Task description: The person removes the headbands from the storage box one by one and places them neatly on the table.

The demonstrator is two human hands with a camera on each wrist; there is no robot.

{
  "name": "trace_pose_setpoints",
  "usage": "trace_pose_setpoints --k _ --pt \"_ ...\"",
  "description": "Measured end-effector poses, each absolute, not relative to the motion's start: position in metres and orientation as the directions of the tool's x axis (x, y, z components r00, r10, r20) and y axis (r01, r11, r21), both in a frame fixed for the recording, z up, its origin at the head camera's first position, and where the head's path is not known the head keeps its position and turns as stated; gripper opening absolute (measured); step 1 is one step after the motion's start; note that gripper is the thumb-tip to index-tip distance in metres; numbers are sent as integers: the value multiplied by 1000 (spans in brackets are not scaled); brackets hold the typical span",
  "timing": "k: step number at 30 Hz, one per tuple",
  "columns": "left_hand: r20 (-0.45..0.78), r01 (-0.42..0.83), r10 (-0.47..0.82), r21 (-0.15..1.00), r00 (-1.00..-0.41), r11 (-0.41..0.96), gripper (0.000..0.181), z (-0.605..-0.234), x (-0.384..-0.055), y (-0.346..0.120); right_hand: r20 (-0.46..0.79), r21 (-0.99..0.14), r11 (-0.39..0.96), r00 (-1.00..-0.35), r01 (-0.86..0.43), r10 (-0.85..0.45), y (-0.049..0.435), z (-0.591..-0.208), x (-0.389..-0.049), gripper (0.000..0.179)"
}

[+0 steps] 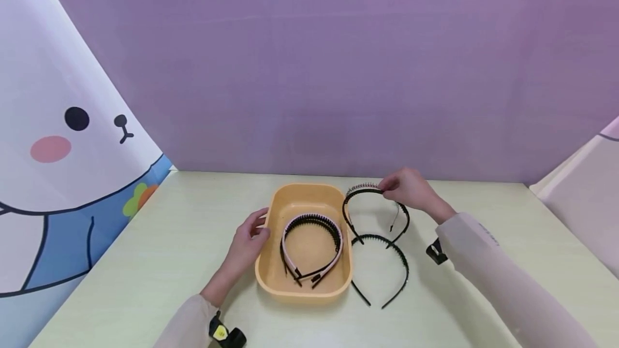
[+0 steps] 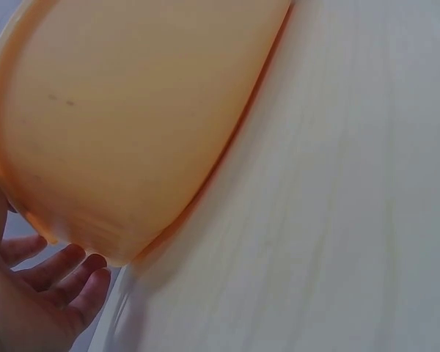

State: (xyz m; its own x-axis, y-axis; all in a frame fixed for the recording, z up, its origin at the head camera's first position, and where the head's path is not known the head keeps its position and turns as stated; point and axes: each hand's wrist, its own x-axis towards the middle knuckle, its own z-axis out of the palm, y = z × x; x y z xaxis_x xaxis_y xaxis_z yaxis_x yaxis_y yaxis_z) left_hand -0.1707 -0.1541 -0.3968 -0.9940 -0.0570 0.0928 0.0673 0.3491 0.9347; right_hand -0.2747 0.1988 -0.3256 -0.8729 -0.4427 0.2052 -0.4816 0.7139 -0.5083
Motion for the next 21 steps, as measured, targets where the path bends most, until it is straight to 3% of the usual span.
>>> trace_pose_setpoints --k 21 --pt "103 78 -61 940 -993 332 48 -396 -168 -155 163 -463 761 -887 -455 -431 233 -325 -277 17"
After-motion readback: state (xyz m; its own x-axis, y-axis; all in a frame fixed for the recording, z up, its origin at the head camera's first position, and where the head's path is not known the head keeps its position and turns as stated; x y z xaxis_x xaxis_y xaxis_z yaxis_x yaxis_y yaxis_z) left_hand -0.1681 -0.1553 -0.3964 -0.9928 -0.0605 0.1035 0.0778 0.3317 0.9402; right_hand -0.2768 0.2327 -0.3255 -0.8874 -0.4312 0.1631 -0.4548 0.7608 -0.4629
